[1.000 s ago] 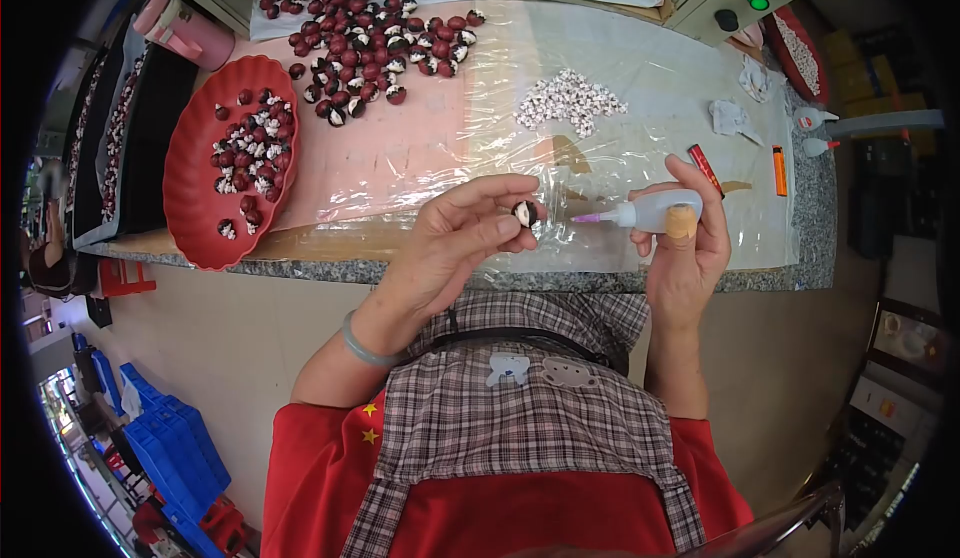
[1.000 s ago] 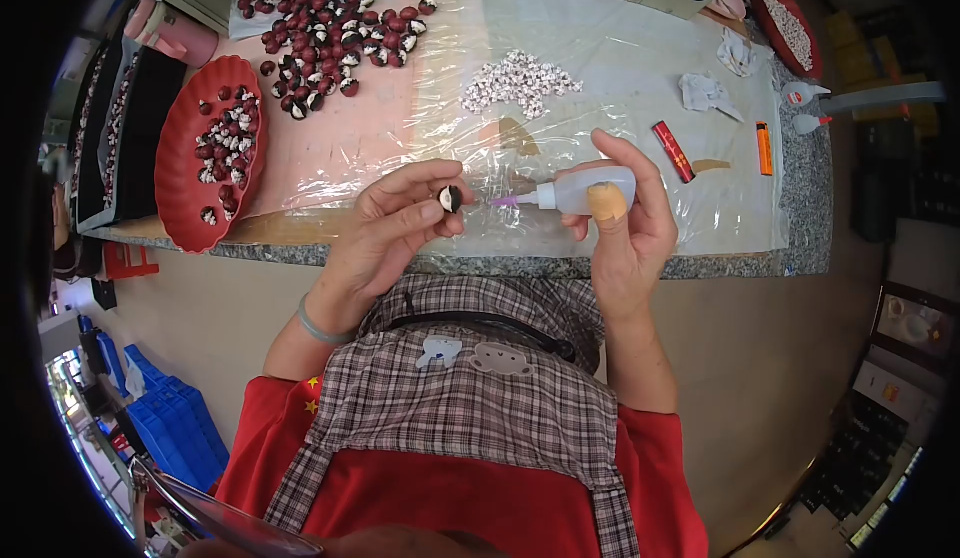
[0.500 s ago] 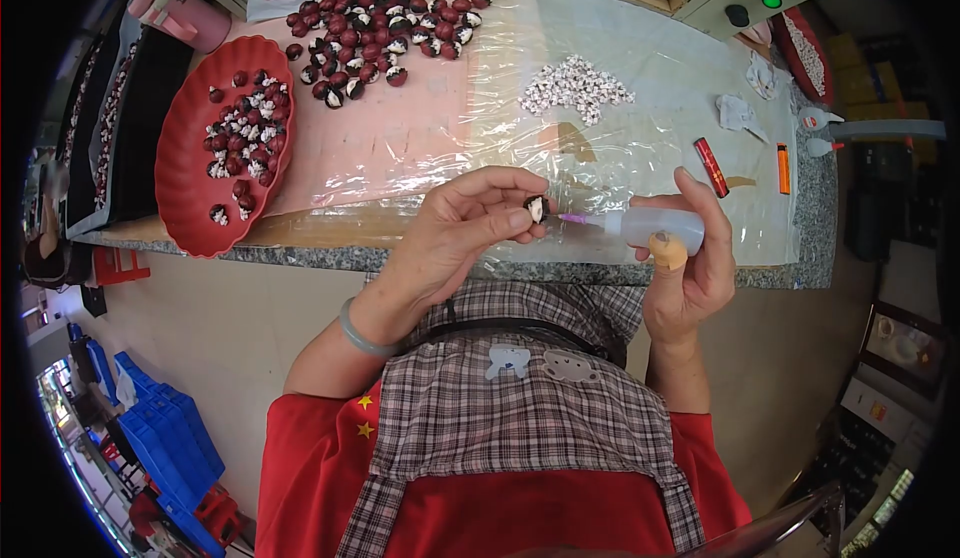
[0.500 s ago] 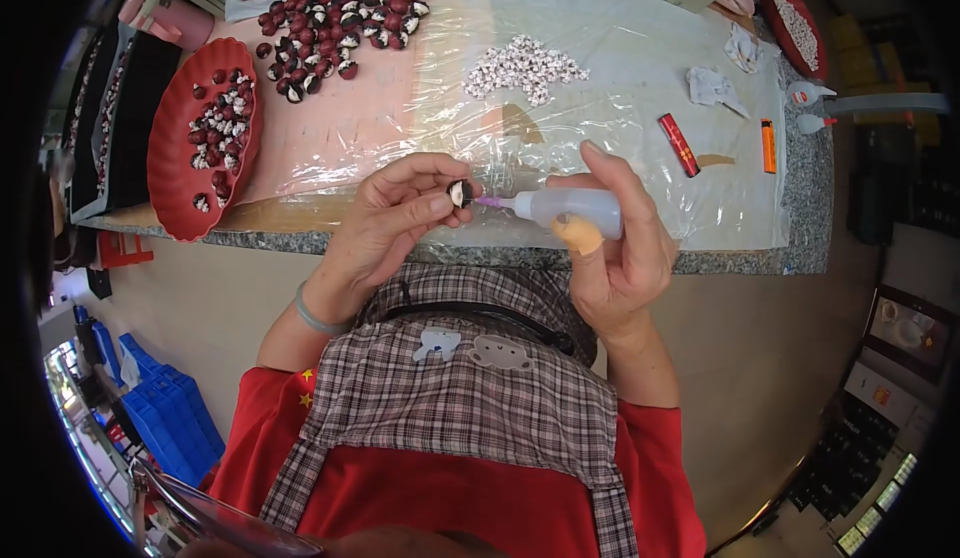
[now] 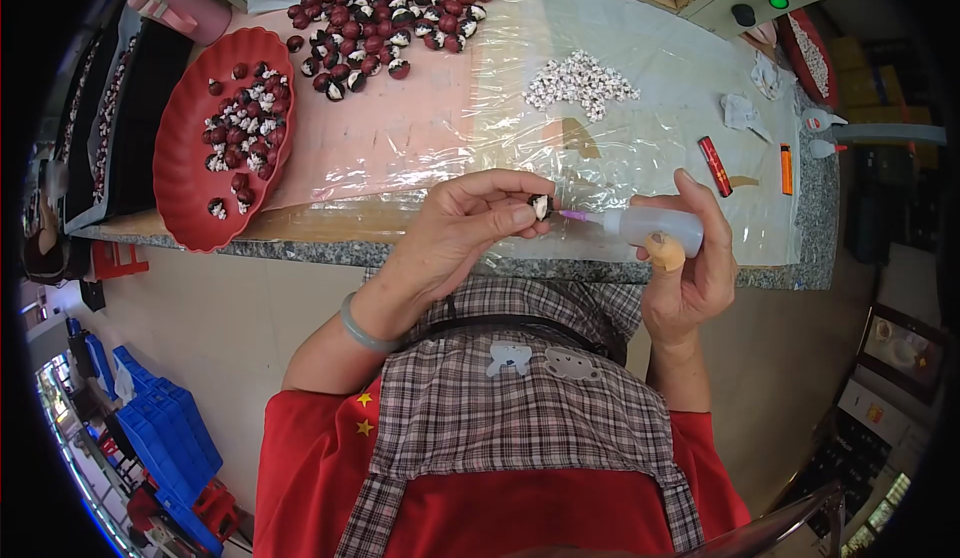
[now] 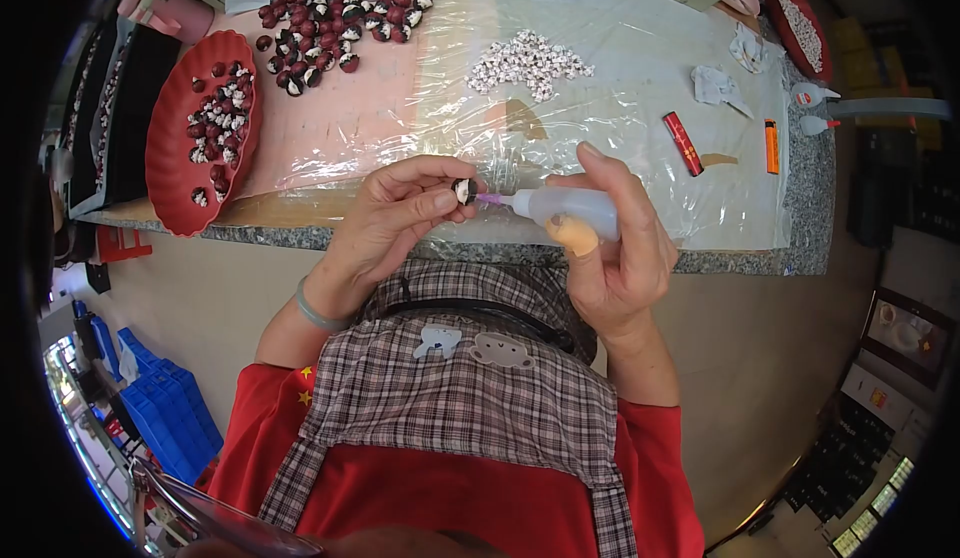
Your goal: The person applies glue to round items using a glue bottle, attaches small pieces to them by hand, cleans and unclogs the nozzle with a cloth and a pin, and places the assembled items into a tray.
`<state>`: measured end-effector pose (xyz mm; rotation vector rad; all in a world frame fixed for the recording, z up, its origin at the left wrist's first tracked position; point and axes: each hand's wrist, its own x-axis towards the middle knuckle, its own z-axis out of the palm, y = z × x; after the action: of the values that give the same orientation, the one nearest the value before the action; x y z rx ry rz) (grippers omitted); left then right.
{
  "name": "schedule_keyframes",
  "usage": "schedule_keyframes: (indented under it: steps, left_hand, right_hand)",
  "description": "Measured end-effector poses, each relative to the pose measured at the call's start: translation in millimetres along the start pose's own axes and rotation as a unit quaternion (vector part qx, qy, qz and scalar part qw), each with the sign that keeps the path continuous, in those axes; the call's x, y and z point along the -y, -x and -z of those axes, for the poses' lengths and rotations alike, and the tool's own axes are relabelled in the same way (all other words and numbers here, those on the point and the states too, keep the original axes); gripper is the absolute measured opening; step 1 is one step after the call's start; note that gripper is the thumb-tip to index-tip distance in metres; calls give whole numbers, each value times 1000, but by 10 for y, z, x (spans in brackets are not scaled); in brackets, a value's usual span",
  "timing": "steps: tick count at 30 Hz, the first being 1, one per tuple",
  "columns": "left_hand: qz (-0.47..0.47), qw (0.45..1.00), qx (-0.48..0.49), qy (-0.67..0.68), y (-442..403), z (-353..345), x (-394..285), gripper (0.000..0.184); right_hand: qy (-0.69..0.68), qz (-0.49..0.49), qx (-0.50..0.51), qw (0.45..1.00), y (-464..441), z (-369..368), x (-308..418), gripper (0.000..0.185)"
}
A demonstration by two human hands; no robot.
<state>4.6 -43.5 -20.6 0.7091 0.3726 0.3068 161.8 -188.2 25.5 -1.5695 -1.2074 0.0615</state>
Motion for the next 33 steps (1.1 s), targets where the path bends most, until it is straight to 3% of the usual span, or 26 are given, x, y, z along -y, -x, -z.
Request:
schedule_keyframes:
  steps: [19, 24, 33]
  left_hand:
    - [12, 1000, -3, 1, 2, 21, 14, 26]
    - [11, 1000, -6, 5, -4, 32, 29, 25]
    - [11, 1000, -7, 1, -7, 33, 38, 25]
  right_hand:
    - [32, -2, 26, 999, 1, -11, 35, 38]
    - [64, 73, 27, 995, -34, -11, 11, 36]
    - [93, 103, 11, 990, -60, -68, 39, 36]
